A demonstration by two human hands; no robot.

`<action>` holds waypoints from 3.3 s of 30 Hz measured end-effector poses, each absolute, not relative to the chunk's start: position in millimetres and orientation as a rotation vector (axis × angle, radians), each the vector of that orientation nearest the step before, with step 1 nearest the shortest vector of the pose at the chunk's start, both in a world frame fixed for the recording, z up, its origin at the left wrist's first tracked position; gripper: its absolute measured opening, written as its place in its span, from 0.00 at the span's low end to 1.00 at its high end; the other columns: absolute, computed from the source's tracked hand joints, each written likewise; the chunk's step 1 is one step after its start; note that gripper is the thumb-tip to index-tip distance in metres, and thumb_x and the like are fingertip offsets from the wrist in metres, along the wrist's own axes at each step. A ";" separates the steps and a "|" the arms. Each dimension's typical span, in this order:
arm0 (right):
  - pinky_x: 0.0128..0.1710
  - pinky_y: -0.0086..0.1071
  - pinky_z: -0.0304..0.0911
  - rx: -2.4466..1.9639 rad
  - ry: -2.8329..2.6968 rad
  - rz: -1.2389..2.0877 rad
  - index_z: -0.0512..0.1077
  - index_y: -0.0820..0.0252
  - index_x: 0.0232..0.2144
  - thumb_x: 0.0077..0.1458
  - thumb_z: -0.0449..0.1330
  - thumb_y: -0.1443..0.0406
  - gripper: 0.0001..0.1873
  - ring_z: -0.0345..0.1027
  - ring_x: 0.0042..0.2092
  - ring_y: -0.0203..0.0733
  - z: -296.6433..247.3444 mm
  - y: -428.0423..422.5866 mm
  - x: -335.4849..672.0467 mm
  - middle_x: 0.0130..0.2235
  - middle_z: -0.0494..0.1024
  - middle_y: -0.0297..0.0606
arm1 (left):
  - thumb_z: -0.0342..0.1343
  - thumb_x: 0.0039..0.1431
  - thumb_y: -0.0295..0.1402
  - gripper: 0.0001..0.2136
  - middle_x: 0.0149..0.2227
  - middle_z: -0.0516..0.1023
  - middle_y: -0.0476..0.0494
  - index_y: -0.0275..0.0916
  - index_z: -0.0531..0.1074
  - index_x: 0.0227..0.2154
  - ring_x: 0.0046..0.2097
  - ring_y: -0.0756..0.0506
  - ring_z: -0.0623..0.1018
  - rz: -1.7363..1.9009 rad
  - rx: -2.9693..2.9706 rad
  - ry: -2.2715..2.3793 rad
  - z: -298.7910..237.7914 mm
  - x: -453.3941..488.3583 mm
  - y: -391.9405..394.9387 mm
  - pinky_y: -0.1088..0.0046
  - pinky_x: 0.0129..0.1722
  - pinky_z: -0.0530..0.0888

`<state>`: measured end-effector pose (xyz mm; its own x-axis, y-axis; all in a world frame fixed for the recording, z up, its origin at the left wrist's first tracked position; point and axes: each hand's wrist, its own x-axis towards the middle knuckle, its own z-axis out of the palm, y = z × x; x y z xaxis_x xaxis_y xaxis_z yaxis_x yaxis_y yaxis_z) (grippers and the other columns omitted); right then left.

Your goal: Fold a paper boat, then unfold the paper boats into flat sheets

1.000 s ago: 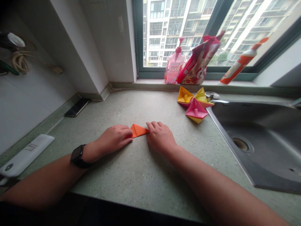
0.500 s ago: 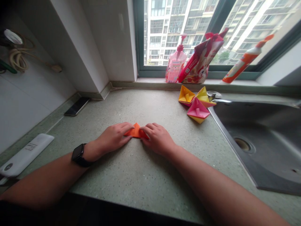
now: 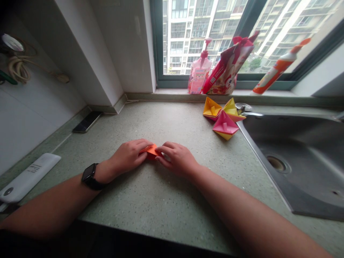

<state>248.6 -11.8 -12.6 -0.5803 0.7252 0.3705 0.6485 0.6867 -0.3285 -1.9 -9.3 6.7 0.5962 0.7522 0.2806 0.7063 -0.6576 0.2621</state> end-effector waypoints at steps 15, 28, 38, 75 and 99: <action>0.45 0.37 0.71 -1.059 -2.359 0.239 0.78 0.54 0.54 0.66 0.61 0.61 0.16 0.78 0.44 0.44 -16.1 -10.4 249.2 0.47 0.84 0.41 | 0.54 0.68 0.23 0.14 0.51 0.84 0.41 0.40 0.79 0.50 0.49 0.42 0.83 0.672 2.649 1.201 9.7 -0.4 -9.0 0.63 0.51 0.80; 0.49 0.42 0.75 -1.057 -2.287 0.431 0.63 0.55 0.69 0.65 0.61 0.57 0.33 0.82 0.50 0.49 -18.4 -12.2 249.9 0.55 0.84 0.47 | 0.55 0.70 0.25 0.15 0.56 0.82 0.40 0.42 0.79 0.55 0.54 0.43 0.83 1.007 2.643 1.054 11.4 -2.4 -12.2 0.64 0.54 0.82; 0.61 0.49 0.72 -0.927 -2.224 0.392 0.59 0.52 0.71 0.57 0.56 0.71 0.40 0.76 0.62 0.51 -23.2 -10.9 248.5 0.64 0.78 0.48 | 0.58 0.69 0.26 0.18 0.61 0.79 0.39 0.46 0.77 0.59 0.60 0.41 0.80 1.028 2.543 0.904 9.3 0.1 -12.8 0.58 0.61 0.80; 0.45 0.39 0.76 -0.795 -2.072 0.404 0.63 0.53 0.67 0.68 0.58 0.64 0.27 0.79 0.42 0.42 -13.3 -10.5 250.4 0.49 0.83 0.42 | 0.57 0.68 0.33 0.17 0.55 0.82 0.39 0.43 0.79 0.57 0.54 0.40 0.81 1.016 2.177 0.666 17.8 -1.2 -7.6 0.57 0.56 0.77; 0.47 0.40 0.71 -1.141 -2.267 0.431 0.75 0.54 0.55 0.67 0.58 0.67 0.16 0.77 0.45 0.45 -21.8 -4.5 249.4 0.48 0.84 0.42 | 0.59 0.68 0.31 0.19 0.57 0.82 0.36 0.40 0.75 0.60 0.57 0.39 0.81 0.689 2.383 1.002 2.2 5.1 -3.9 0.55 0.61 0.77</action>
<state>249.4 -4.5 -21.8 -0.4814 0.8093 0.3366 0.6293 0.5864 -0.5099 5.1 -3.9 2.2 0.6087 0.7476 0.2657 0.5158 -0.6274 0.5834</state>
